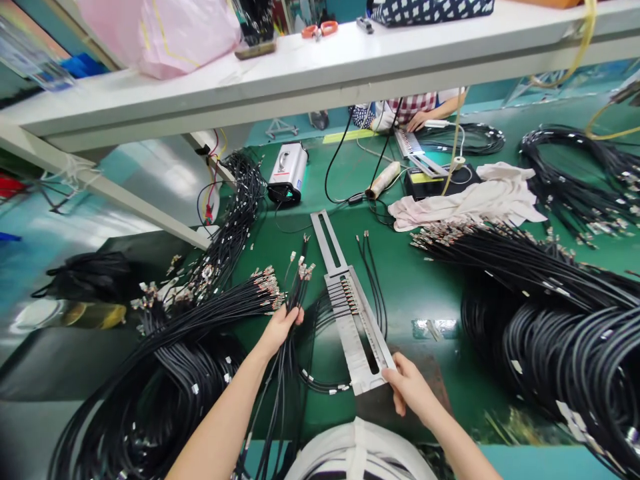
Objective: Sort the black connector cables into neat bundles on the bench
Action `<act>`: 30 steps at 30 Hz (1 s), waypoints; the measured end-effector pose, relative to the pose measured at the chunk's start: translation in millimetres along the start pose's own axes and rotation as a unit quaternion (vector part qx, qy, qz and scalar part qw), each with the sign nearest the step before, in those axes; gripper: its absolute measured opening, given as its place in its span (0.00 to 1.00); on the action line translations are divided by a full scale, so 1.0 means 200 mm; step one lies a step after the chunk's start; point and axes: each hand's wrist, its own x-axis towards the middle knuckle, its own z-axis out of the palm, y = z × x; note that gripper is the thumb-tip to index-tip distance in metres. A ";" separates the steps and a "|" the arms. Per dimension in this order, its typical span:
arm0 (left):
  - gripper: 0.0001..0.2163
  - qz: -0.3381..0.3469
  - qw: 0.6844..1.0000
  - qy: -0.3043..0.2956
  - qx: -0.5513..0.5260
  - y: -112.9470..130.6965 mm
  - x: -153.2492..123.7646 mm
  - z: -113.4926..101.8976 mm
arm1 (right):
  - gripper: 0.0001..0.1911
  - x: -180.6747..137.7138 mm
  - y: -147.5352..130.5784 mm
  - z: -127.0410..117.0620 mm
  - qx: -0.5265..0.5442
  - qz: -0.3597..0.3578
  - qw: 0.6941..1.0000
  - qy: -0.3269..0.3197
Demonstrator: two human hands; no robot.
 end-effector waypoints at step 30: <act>0.19 -0.079 0.982 -0.055 -0.160 0.07 0.11 0.02 | 0.16 0.00 -0.01 0.09 0.046 -0.004 0.999 0.002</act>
